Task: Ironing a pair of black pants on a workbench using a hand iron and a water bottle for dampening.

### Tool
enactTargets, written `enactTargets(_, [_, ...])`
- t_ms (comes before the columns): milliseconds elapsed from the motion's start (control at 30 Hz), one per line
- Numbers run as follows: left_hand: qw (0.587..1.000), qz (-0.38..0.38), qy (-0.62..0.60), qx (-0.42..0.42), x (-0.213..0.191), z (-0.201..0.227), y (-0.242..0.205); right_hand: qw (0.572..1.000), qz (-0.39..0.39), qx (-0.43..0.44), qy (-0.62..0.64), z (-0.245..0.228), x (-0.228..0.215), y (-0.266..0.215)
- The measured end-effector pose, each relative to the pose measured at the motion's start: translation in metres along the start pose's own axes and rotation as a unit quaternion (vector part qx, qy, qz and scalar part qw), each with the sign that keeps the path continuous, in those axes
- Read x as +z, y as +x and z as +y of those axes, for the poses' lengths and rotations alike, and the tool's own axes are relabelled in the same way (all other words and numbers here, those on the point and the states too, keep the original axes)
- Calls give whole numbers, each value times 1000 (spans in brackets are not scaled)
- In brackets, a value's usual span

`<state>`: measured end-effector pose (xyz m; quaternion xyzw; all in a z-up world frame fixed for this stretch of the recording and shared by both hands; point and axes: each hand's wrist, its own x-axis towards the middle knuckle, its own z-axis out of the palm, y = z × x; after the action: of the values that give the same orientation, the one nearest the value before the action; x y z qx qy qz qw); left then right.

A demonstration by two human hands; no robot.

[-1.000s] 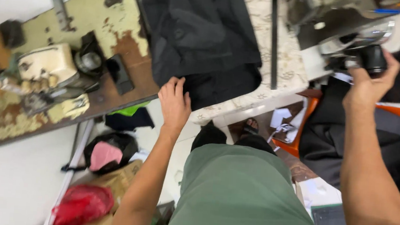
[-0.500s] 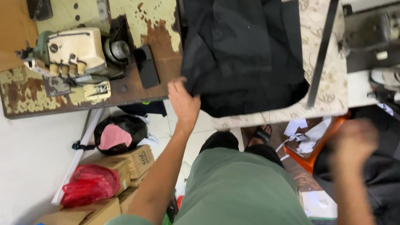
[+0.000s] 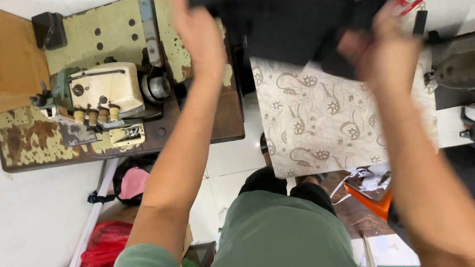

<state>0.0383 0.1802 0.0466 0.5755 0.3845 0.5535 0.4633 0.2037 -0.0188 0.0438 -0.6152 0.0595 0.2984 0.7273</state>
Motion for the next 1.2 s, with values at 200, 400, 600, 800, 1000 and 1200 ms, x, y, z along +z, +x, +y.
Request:
enactTargets(200, [994, -67, 79, -32, -58, -17, -85, 951, -59, -241, -182, -21, -50, -32])
enactTargets(400, [703, -343, 495, -377, -155, -127, -247, 892, 67, 181, -408, 189, -236, -21])
enactTargets(600, [571, -546, 514, -334, -131, -53, -249, 654, -163, 109, -731, 116, -193, -99])
enactTargets(800, [718, -398, 529, 214, -79, -97, -283, 597, -171, -341, -706, 186, -191, -79])
enactTargets(1000, [711, -441, 446, 319, -54, -151, -222, 638, -143, -379, -656, 211, -205, -47])
enactTargets(1200, [994, -81, 68, 16, 11, -152, -160, 759, -151, -166, -612, 173, -189, -59])
